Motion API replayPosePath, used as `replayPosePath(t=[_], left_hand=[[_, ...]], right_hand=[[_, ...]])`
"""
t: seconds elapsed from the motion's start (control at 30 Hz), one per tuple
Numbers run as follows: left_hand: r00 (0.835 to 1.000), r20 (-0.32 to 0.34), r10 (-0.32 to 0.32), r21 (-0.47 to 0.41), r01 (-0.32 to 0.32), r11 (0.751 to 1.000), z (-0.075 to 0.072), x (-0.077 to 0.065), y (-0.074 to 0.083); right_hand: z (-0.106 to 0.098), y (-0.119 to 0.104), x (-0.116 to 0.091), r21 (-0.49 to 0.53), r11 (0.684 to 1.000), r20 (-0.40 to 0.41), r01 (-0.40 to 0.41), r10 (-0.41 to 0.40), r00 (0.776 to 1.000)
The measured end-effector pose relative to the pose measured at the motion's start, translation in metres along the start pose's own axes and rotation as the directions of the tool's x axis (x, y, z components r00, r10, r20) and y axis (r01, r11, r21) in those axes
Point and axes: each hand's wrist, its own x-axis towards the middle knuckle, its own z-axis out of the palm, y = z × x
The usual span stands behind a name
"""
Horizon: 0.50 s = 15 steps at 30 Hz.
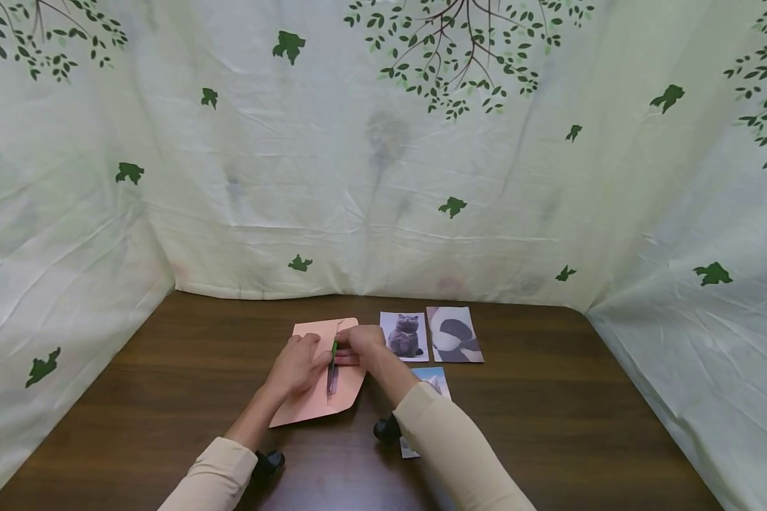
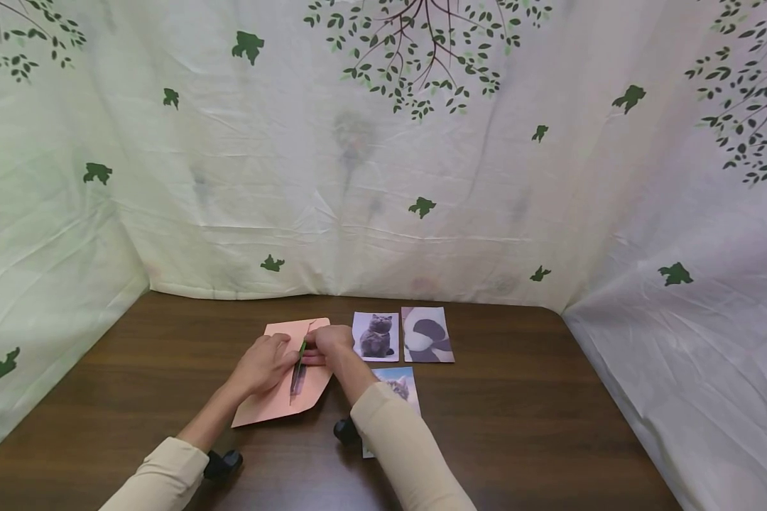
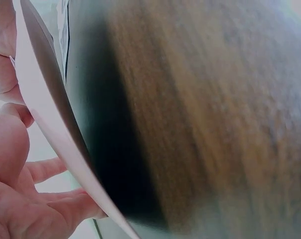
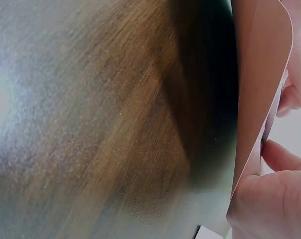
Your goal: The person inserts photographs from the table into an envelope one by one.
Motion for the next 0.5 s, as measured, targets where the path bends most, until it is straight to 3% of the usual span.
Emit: replayPosePath(t=[0.2,0.5], left_hand=[[1.000,0.003,0.008,0.007,-0.008,1.000,0.000,0.001,0.001],[1.000,0.008,-0.009,0.011,0.009,1.000,0.000,0.002,0.000]], right_hand=[[-0.004,-0.004,0.000,-0.001,1.000,0.037,-0.029,0.029,0.999],[-0.031,-0.030,-0.008,-0.097,0.993,0.208,-0.062,0.081,0.975]])
